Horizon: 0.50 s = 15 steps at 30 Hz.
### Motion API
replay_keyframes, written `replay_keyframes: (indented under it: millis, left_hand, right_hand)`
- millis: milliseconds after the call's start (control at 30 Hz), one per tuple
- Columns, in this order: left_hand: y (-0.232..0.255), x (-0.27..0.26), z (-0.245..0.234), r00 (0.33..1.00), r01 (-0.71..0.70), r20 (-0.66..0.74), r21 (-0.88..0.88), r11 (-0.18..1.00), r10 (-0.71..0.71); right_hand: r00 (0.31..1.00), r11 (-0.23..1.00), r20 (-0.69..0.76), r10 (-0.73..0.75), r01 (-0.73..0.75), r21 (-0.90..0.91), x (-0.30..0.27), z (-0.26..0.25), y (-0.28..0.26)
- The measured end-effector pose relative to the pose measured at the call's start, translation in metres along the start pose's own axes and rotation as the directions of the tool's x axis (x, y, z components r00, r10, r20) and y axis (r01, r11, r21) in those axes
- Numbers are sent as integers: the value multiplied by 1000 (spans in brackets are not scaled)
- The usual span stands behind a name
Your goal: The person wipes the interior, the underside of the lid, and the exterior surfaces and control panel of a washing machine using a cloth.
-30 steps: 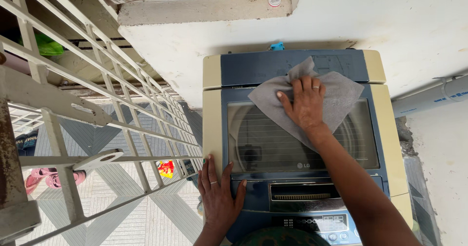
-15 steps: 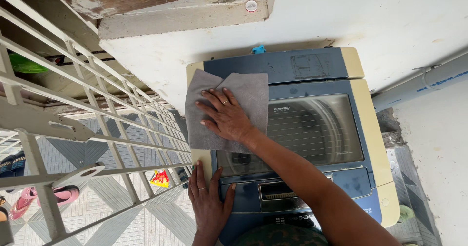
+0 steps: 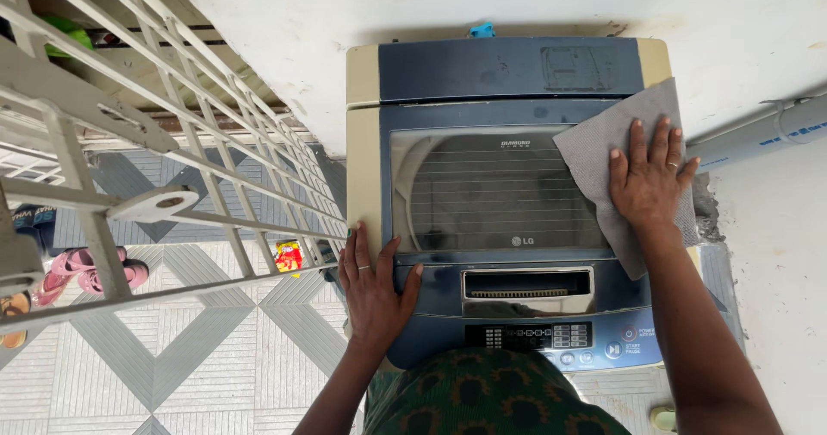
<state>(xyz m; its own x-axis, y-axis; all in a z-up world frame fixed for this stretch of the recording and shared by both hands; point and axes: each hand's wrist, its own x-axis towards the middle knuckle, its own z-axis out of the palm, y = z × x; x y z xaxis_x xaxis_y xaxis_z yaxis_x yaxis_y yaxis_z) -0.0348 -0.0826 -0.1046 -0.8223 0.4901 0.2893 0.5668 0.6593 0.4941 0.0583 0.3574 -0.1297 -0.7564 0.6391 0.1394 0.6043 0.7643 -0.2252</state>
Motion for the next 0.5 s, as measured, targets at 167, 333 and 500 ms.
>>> replay_keyframes:
  millis: [167,333,500]
  left_hand:
    - [-1,-2,0,1000,-11,-24,1,1000,11]
    - [-2,-9,-6,998,60,-29,-132,989,-64]
    - [-7,-21,-10,970,70,-176,-455,888,-167]
  right_hand:
    - [967,965,6,-256,255,55,-22,22,-90]
    - [850,846,-2,-527,525,93,-38,56,-222]
    - [756,749,0,-655,649,135,-66,63,-292]
